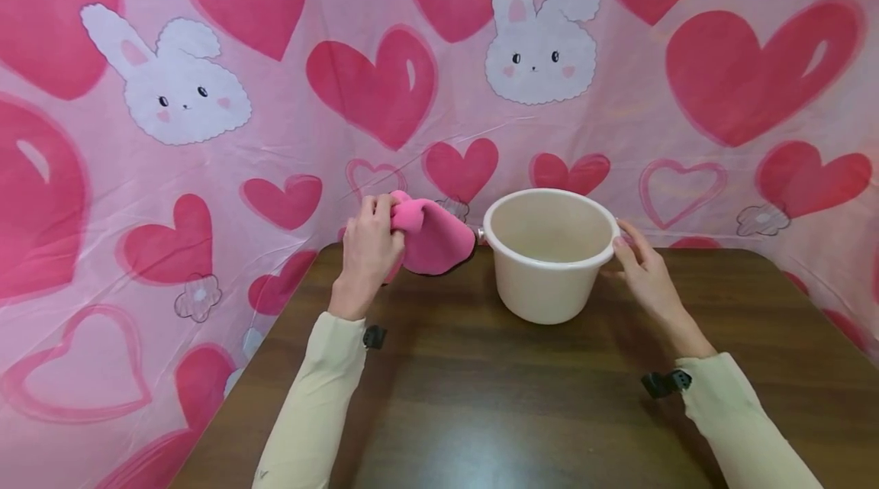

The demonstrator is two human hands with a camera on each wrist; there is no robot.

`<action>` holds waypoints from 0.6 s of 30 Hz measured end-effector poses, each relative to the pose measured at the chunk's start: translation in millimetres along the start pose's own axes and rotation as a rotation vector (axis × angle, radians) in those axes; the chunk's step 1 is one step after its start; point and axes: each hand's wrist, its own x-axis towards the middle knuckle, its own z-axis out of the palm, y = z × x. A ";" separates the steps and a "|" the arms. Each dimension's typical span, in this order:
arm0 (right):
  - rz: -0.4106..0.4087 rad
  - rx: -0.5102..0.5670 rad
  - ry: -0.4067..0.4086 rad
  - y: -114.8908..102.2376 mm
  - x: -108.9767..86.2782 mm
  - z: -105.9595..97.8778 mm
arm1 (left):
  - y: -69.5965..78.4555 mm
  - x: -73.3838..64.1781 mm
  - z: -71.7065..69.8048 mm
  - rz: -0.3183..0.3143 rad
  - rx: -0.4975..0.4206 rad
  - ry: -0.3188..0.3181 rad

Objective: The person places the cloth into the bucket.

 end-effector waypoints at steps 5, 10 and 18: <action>-0.011 -0.004 0.003 1.1 0.8 -0.2 | 9.2 10.8 -4.5 -0.024 -0.091 0.077; -0.012 -0.008 0.006 1.4 1.0 -2.4 | 24.4 22.5 -7.3 -0.036 -0.151 0.098; -0.005 0.002 -0.003 1.0 0.5 -0.9 | 40.7 42.9 -17.0 -0.032 -0.260 0.186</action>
